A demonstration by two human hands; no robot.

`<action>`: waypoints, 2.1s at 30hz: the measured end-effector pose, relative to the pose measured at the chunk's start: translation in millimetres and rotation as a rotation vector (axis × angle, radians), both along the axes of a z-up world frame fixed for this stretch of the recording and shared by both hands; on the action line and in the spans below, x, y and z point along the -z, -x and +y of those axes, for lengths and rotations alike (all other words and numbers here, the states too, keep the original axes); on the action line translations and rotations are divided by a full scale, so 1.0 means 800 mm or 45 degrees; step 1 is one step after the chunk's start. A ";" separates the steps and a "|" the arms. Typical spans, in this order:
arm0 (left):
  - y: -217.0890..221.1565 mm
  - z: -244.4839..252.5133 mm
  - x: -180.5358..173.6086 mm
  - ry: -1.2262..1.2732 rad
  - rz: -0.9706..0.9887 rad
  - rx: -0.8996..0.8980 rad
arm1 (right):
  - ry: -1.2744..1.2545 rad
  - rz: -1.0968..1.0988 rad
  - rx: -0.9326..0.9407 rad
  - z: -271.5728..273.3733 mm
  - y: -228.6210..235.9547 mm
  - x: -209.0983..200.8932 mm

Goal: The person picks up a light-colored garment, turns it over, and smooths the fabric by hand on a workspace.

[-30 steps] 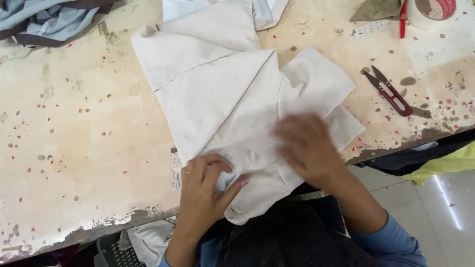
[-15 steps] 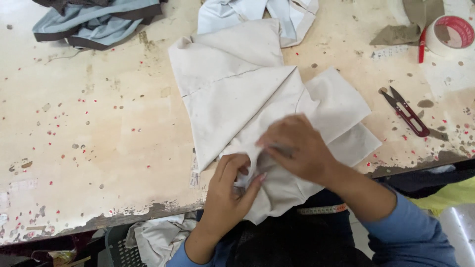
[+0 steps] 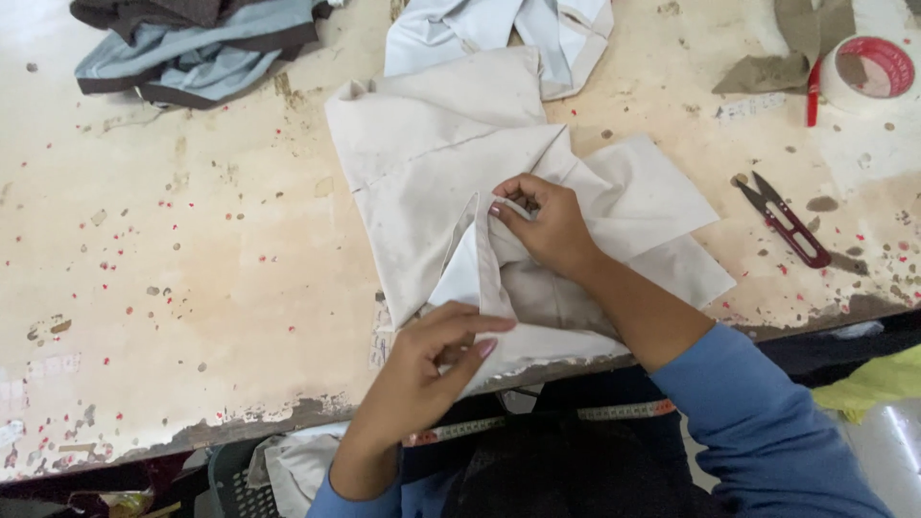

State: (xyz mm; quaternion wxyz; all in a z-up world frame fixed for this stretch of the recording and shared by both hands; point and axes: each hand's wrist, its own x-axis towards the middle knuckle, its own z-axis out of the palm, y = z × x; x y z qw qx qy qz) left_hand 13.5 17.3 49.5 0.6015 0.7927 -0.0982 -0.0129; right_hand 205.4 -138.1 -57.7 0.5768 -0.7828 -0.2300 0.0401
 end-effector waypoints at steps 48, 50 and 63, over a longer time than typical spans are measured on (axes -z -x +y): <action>0.014 0.001 -0.006 -1.056 -1.017 -0.202 | 0.112 -1.014 -0.576 -0.064 0.127 -0.100; 0.013 0.005 -0.002 -1.086 -1.017 -0.204 | 0.075 -1.033 -0.582 -0.066 0.126 -0.099; -0.003 0.027 0.005 -0.736 -0.814 -0.244 | 0.788 -0.882 -0.485 -0.116 0.090 -0.040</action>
